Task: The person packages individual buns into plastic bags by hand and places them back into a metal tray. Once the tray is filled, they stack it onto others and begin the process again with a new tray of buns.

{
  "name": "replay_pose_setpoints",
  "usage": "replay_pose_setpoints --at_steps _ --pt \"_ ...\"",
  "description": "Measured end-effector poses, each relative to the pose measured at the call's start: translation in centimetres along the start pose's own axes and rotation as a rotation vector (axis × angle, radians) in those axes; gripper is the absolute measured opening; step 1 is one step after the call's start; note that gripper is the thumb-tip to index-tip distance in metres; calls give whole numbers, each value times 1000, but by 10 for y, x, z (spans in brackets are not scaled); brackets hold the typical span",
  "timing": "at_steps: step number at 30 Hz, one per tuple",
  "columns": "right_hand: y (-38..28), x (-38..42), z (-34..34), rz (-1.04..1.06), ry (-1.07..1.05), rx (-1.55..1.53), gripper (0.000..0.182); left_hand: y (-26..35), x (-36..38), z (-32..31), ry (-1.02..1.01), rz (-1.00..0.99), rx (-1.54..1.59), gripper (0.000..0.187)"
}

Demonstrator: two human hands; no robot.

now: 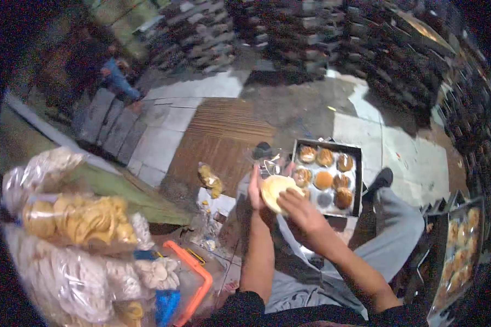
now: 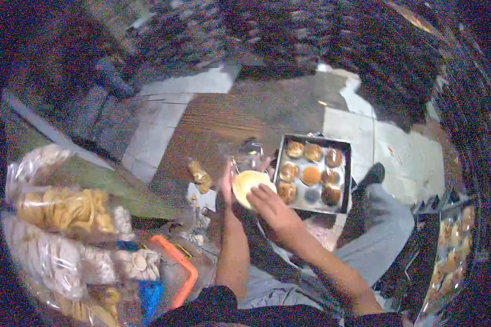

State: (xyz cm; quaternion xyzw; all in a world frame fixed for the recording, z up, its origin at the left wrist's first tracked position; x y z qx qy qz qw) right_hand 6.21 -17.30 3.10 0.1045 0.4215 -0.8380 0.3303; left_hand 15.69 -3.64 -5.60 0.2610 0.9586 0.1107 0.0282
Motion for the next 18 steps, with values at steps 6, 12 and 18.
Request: replay_pose_setpoints --at_steps 6,12,18 --pt "39 4 -26 -232 35 13 59 -53 7 18 492 -529 -499 52" --pt "61 0 -23 -346 29 -69 58 -83 -12 40 435 -374 -569 57" --pt "48 22 -14 -665 6 -286 14 -89 -24 48 282 -205 -155 60"
Point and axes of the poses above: each hand's wrist, its own x-axis away from the middle knuckle, its own z-axis out of the back of the hand, y = z × x, the point moved 4 cm from there along -x, towards the middle knuckle, and after that the axes turned 5 degrees about -y, right-handed, at the moved point
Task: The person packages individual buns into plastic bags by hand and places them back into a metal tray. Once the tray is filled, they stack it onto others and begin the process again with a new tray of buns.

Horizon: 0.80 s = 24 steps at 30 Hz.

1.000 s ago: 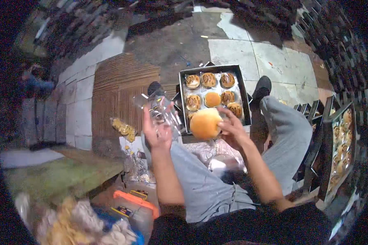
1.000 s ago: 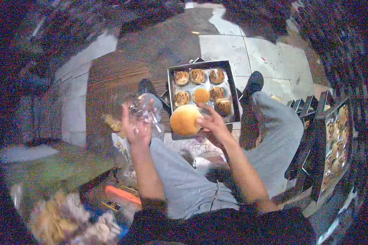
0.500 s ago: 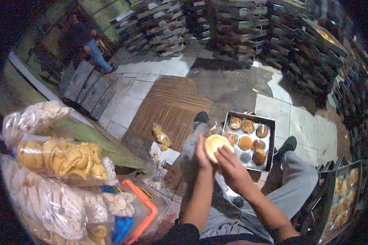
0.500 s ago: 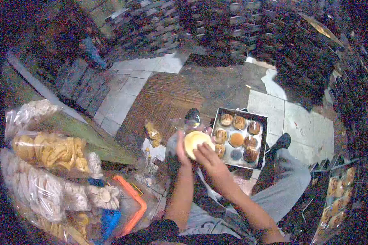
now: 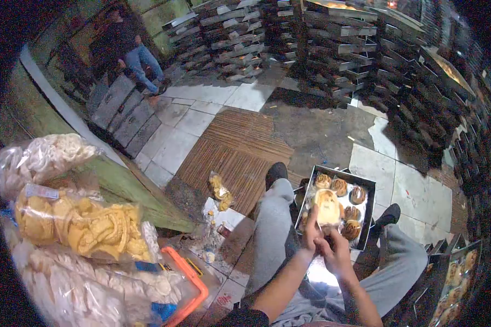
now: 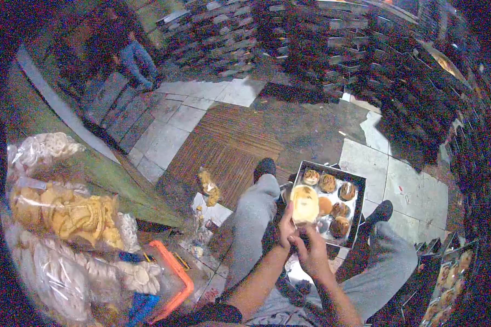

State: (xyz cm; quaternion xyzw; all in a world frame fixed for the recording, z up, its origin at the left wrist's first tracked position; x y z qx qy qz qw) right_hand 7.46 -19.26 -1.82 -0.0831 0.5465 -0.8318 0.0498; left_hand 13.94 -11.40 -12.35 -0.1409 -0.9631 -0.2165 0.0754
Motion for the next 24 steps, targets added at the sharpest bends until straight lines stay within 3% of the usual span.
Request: replay_pose_setpoints --at_steps 2,4,5,6,8,9,10,11,12,13,14,16,17,18,19,21,22,23,24 --pt "12 10 7 28 -47 -50 16 6 10 -11 -75 71 -43 61" --pt "-28 49 3 288 -918 -227 17 27 18 -11 126 -72 -67 60" --pt "-31 62 1 192 -1079 -379 18 39 18 -8 35 -51 -71 65" --pt "-28 62 0 197 -1082 -378 18 50 26 -22 -29 -107 -59 66" --pt "-4 39 15 -121 -310 -301 18 49 39 -38 -172 -129 -85 64" --pt "-25 33 17 -55 -108 -314 16 27 28 -7 -170 -82 -30 65" --pt "-24 37 11 -51 -112 -317 16 5 15 22 -169 -38 26 67" --pt "-24 40 3 125 -113 -128 15 10 25 11 -116 69 20 68" --pt "-26 48 -4 298 -107 57 15 29 37 -12 -116 -45 -12 66" --pt "-26 61 -7 389 -308 72 14 48 50 -34 -113 -159 -43 65" --pt "-29 67 2 392 -308 67 14 60 50 -28 -197 -257 -1 64" --pt "-35 88 -1 309 -925 -159 24 91 62 -43 -146 -319 -39 62" --pt "-25 78 7 106 -687 28 25 95 68 -49 -141 -300 -59 63" --pt "-12 67 12 279 -212 16 24 97 74 -55 -135 -280 -78 63" --pt "-38 61 23 288 -21 49 20 93 87 -59 -130 -281 -76 63" --pt "-55 53 31 291 160 89 17 77 121 -53 38 -273 -398 66" --pt "-42 44 20 436 98 38 15 75 138 -38 44 -271 -393 66" --pt "-34 40 10 578 36 -15 12 75 158 -12 156 -59 -537 62" --pt "-28 38 5 570 34 -14 12 79 173 7 262 158 -677 58"
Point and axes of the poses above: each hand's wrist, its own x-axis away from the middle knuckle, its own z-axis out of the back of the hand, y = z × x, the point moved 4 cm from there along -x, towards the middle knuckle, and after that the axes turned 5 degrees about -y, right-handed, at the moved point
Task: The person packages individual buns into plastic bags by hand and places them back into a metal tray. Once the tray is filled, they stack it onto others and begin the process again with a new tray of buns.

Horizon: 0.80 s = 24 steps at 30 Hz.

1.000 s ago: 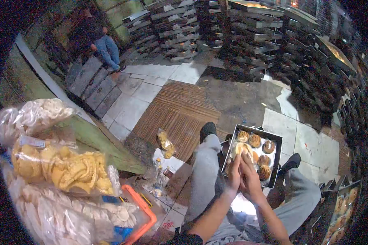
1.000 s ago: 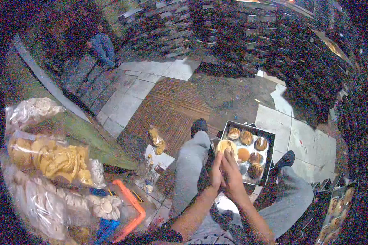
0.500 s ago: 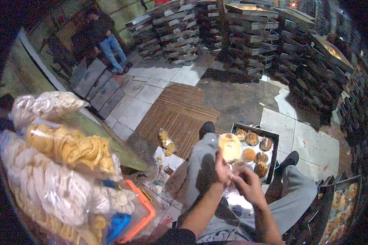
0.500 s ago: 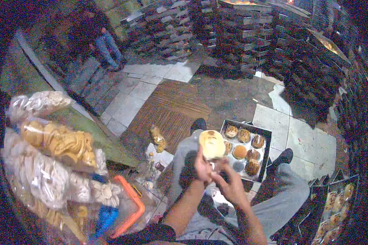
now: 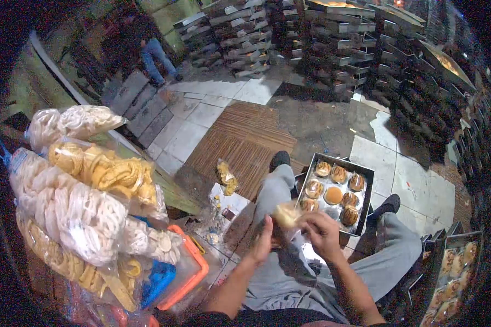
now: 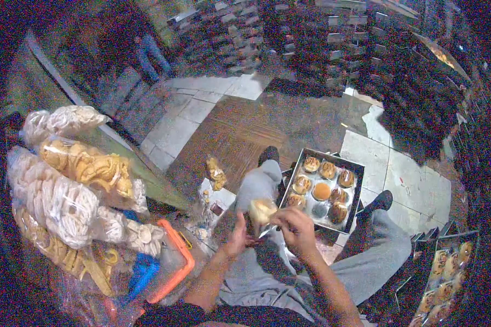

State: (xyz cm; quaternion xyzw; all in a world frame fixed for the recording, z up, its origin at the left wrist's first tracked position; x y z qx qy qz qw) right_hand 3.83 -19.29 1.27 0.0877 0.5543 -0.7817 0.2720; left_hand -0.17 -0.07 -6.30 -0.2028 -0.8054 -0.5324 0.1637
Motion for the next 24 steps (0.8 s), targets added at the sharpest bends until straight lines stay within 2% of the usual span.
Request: replay_pose_setpoints --at_steps 1,2,3,4,6,7,8,9,10,11,12,13,14,15,16,18,20,21,22,23,24 --pt "9 1 -3 -114 23 -69 10 16 12 5 0 8 5 58" --pt "16 2 -5 -227 42 -136 9 45 26 5 123 36 -589 49" --pt "14 -4 -7 -243 66 -134 8 68 31 4 242 66 -1182 41" --pt "16 -9 -12 -255 57 -129 8 69 22 7 237 77 -1171 41" --pt "26 -16 -21 -266 64 -225 7 93 19 -5 285 -938 -1109 23" --pt "16 -24 -19 -242 38 -159 9 95 11 -4 275 -925 -1099 23" --pt "5 -28 -14 -263 35 -152 9 97 7 -4 222 -992 -1019 19" --pt "-16 -34 -7 -135 -1 43 11 96 6 -1 173 -1055 -937 14" --pt "-34 -37 -4 -1 -43 235 13 90 7 1 172 -1039 -926 14" --pt "-48 -36 2 107 42 291 20 85 9 7 143 -941 -714 11" --pt "-42 -21 -1 149 261 244 19 81 12 12 110 -834 -509 8" --pt "-24 -20 -4 42 204 223 15 79 14 13 77 -688 -490 7" --pt "2 -17 0 -58 146 206 12 76 11 12 65 -680 -485 7" --pt "40 -1 -10 -578 190 -533 8 73 8 11 100 -698 -428 7" --pt "42 6 -2 -419 135 -328 6 70 7 13 131 -713 -378 6" --pt "43 20 1 -642 100 -554 6 70 2 13 130 -725 -378 6" --pt "48 9 11 -554 255 -382 7 90 9 0 159 -952 -639 11" --pt "49 -1 13 -613 269 -499 12 96 6 -9 229 -871 -678 18" --pt "48 -17 13 -704 218 -437 17 100 -8 -15 217 -848 -671 18" --pt "59 -29 4 -678 186 -459 20 105 -23 -20 219 -864 -798 20" --pt "73 -37 -7 -801 105 -548 20 105 -27 -22 224 -877 -932 21"
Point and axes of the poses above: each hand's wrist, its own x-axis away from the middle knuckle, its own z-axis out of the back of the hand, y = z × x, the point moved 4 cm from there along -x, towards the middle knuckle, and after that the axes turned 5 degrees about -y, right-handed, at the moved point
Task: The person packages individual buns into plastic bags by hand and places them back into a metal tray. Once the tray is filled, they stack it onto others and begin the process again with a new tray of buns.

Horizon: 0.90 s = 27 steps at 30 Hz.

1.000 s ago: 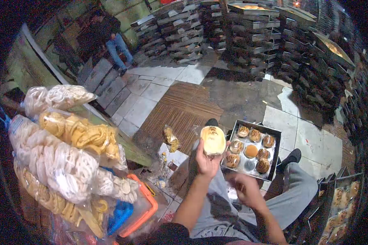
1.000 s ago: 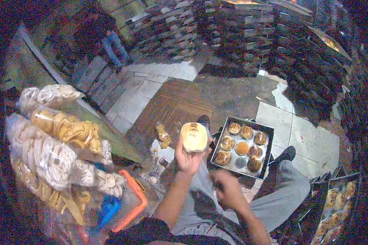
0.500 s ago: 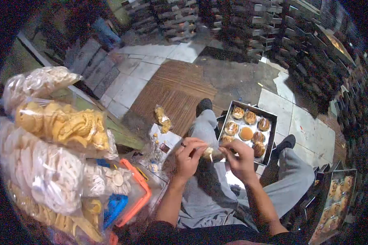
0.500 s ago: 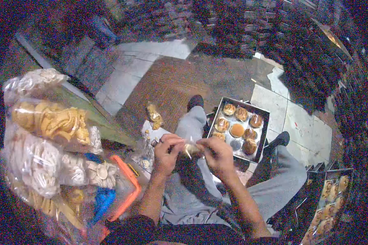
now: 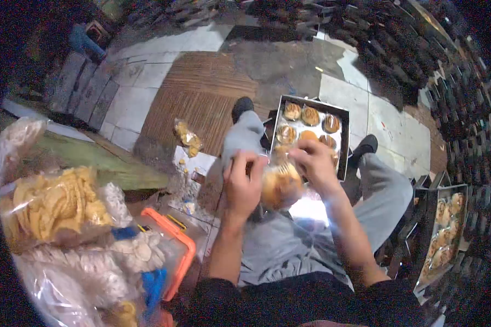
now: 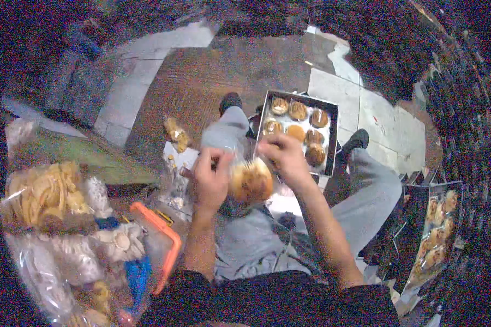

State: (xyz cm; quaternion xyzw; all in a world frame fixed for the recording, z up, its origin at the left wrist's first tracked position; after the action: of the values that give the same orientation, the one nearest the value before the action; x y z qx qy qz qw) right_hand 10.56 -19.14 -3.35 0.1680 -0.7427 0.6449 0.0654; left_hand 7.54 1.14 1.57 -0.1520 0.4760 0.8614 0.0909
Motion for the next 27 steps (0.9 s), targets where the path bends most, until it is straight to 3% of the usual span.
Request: replay_pose_setpoints --at_steps 2,4,5,6,8,10,11,12,14,15,16,18,19,20,22,23,24,25,26,27 --pt "44 -37 1 63 -97 -328 18 2 6 14 29 48 -94 19" --pt "59 -25 -3 -17 -157 -190 15 0 9 31 66 71 -209 16" --pt "71 -17 -19 -9 -183 -361 14 -6 24 35 61 201 -162 17" --pt "97 -13 -28 -136 -190 -421 17 -13 46 38 49 340 -113 18" --pt "144 -2 -43 -266 -240 -560 19 -41 79 33 -3 413 -77 18" --pt "164 10 -54 -365 -208 -690 22 -50 102 21 5 885 300 21" --pt "169 7 -50 -362 -256 -604 26 -45 110 12 14 938 349 28" --pt "164 8 -47 -365 -238 -619 26 -38 110 -1 -9 944 341 28" --pt "139 6 -27 -341 -56 -477 26 -22 99 -28 -63 681 342 33" --pt "133 7 -14 -373 -55 -740 36 -16 90 -38 -173 444 -77 36" --pt "132 4 -3 -359 -110 -863 44 -19 86 -50 -194 430 -65 36" --pt "129 5 21 -321 17 -649 50 -10 76 -85 -478 97 -348 32" --pt "141 -1 34 -317 45 -649 50 -13 72 -97 -508 210 -206 29" --pt "162 -15 49 -254 60 -505 50 -16 67 -105 -527 202 -188 29" --pt "210 -50 85 -189 90 -352 49 -18 51 -113 -433 21 -142 24" --pt "237 -64 109 -177 169 -286 51 -20 46 -115 -443 22 -126 24" --pt "252 -68 130 -167 246 -220 53 -25 41 -113 -529 169 17 19" --pt "251 -59 143 -310 308 -180 55 -29 37 -110 -614 315 159 16" --pt "248 -48 158 -453 369 -141 57 -26 31 -103 -628 316 173 16" --pt "278 -52 191 -477 373 483 52 -29 39 -103 -955 663 318 17"
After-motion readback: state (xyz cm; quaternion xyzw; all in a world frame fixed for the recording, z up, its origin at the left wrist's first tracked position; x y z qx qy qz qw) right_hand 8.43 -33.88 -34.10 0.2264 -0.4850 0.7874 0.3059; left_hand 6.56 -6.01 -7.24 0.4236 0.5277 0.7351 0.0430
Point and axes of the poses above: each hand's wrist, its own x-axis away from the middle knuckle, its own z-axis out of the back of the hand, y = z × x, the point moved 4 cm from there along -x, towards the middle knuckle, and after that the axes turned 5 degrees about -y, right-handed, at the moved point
